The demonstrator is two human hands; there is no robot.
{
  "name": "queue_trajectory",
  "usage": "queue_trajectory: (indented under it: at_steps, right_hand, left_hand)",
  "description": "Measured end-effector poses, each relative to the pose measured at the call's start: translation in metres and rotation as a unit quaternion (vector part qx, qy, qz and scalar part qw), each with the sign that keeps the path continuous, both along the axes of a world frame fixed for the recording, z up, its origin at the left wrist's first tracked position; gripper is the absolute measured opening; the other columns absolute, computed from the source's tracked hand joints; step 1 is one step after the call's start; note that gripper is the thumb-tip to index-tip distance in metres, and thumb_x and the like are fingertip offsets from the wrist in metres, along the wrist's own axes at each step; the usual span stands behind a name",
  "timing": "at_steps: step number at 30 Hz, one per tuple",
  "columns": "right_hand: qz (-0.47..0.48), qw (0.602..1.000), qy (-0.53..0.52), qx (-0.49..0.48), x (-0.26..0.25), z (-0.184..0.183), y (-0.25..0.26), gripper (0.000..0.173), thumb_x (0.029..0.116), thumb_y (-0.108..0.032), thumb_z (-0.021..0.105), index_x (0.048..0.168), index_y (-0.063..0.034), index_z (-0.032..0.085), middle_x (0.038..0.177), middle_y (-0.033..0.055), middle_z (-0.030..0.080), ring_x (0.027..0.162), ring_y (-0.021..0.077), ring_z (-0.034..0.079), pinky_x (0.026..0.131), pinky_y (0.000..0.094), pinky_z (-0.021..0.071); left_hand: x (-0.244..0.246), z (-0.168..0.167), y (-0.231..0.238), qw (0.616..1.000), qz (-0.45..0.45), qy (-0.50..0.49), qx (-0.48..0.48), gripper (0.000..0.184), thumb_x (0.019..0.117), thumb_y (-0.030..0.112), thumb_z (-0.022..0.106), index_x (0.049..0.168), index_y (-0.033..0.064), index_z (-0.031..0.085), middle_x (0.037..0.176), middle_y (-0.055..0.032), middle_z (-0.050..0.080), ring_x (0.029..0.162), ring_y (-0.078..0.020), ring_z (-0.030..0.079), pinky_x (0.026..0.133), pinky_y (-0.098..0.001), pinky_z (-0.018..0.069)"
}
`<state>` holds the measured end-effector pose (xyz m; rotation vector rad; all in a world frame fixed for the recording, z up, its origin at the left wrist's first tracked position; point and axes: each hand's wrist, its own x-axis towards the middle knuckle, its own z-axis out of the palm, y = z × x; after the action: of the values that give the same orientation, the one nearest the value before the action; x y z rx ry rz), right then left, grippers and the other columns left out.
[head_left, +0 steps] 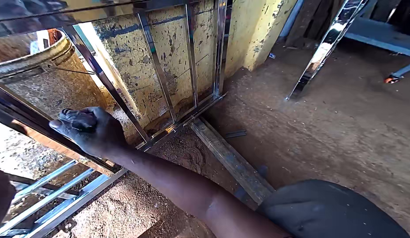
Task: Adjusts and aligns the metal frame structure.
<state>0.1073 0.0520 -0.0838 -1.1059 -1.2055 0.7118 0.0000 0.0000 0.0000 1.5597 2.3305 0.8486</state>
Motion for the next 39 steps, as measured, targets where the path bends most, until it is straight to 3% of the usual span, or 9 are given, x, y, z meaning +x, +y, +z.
queue_trajectory:
  at_steps: [3, 5, 9, 11, 13, 19, 23, 28, 39]
  right_hand:
    - [0.101, 0.992, 0.062, -0.049, -0.014, 0.032, -0.003, 0.050, 0.1071, -0.043, 0.048, 0.139, -0.0066, 0.059, 0.120, 0.0225, 0.066, 0.112, 0.0383, 0.063, 0.093, 0.0611, 0.0516]
    - [0.183, 0.982, 0.022, -0.050, -0.008, 0.059, -0.007, 0.057, 0.1110, -0.046, 0.030, 0.146, -0.0092, 0.056, 0.136, 0.0224, 0.063, 0.129, 0.0393, 0.057, 0.105, 0.0653, 0.0438]
    - [0.310, 0.939, -0.138, -0.050, 0.060, 0.107, -0.017, 0.044, 0.1147, -0.021, 0.029, 0.124, 0.0072, 0.062, 0.116, 0.0195, 0.066, 0.106, 0.0238, 0.064, 0.089, 0.0419, 0.0554]
    - [0.247, 0.893, -0.366, -0.086, 0.114, 0.128, -0.021, 0.032, 0.1103, -0.021, 0.048, 0.098, 0.0004, 0.068, 0.086, 0.0046, 0.061, 0.073, 0.0110, 0.057, 0.063, 0.0307, 0.0472]
    - [0.178, 0.779, -0.572, -0.187, 0.171, 0.136, -0.026, 0.026, 0.1016, -0.024, 0.062, 0.084, -0.0069, 0.068, 0.071, 0.0016, 0.062, 0.056, 0.0119, 0.056, 0.052, 0.0347, 0.0485]
    - [0.140, 0.513, -0.724, -0.440, 0.352, -0.023, -0.075, 0.016, 0.0882, -0.017, 0.075, 0.095, -0.0018, 0.074, 0.091, 0.0193, 0.069, 0.088, 0.0389, 0.068, 0.075, 0.0631, 0.0537]
    - [0.073, 0.595, -0.558, -0.574, 0.441, -0.159, -0.134, 0.033, 0.0902, -0.016, 0.075, 0.115, 0.0042, 0.068, 0.114, 0.0282, 0.067, 0.108, 0.0474, 0.065, 0.089, 0.0699, 0.0506]
    - [-0.081, 0.680, -0.533, -0.497, 0.474, -0.287, -0.164, 0.049, 0.0890, -0.031, 0.076, 0.135, -0.0159, 0.067, 0.142, 0.0185, 0.058, 0.134, 0.0415, 0.050, 0.112, 0.0653, 0.0340]
    - [-0.025, 0.719, -0.539, -0.437, 0.468, -0.279, -0.133, 0.044, 0.0945, -0.020, 0.068, 0.138, -0.0224, 0.065, 0.134, 0.0104, 0.066, 0.122, 0.0327, 0.063, 0.101, 0.0550, 0.0513]
  left_hand:
    - [-0.028, -0.057, 0.037, 0.852, -0.387, -0.297, 0.186, 0.045, 0.1114, 0.025, 0.027, 0.149, 0.0026, 0.038, 0.135, -0.0100, 0.056, 0.122, -0.0172, 0.057, 0.103, -0.0363, 0.0488]
    - [-0.007, -0.062, 0.055, 0.781, -0.404, -0.435, 0.196, 0.046, 0.1099, 0.049, 0.033, 0.141, 0.0199, 0.050, 0.124, -0.0007, 0.063, 0.112, -0.0165, 0.063, 0.099, -0.0420, 0.0531]
    - [-0.039, -0.072, 0.099, 0.763, -0.461, -0.441, 0.105, 0.026, 0.1100, 0.020, 0.040, 0.118, 0.0068, 0.061, 0.094, 0.0014, 0.066, 0.084, -0.0060, 0.066, 0.079, -0.0272, 0.0579]
    - [-0.019, -0.055, 0.079, 0.772, -0.445, -0.454, -0.024, 0.027, 0.1053, 0.009, 0.033, 0.096, 0.0080, 0.059, 0.061, -0.0011, 0.057, 0.045, -0.0047, 0.056, 0.040, -0.0191, 0.0467]
    - [-0.006, -0.039, 0.049, 0.800, -0.407, -0.417, -0.143, 0.025, 0.1074, 0.011, 0.034, 0.110, 0.0086, 0.059, 0.069, -0.0079, 0.061, 0.046, -0.0130, 0.060, 0.036, -0.0256, 0.0490]
    - [0.029, -0.084, 0.033, 0.898, -0.249, -0.330, -0.154, 0.022, 0.1033, 0.019, 0.048, 0.090, 0.0065, 0.060, 0.063, -0.0055, 0.059, 0.045, -0.0134, 0.056, 0.039, -0.0300, 0.0475]
    - [0.040, -0.087, 0.022, 0.910, -0.280, -0.243, -0.183, 0.019, 0.1016, 0.018, 0.063, 0.094, 0.0008, 0.066, 0.067, -0.0127, 0.067, 0.049, -0.0217, 0.063, 0.044, -0.0361, 0.0533]
    - [0.020, -0.112, 0.025, 0.917, -0.305, -0.152, -0.206, 0.021, 0.0805, 0.024, 0.073, 0.089, 0.0066, 0.065, 0.066, -0.0040, 0.066, 0.053, -0.0165, 0.065, 0.049, -0.0353, 0.0554]
    - [0.002, -0.132, 0.037, 0.928, -0.263, -0.127, -0.232, 0.020, 0.0840, 0.024, 0.074, 0.091, 0.0063, 0.067, 0.069, -0.0045, 0.069, 0.057, -0.0166, 0.067, 0.054, -0.0372, 0.0574]
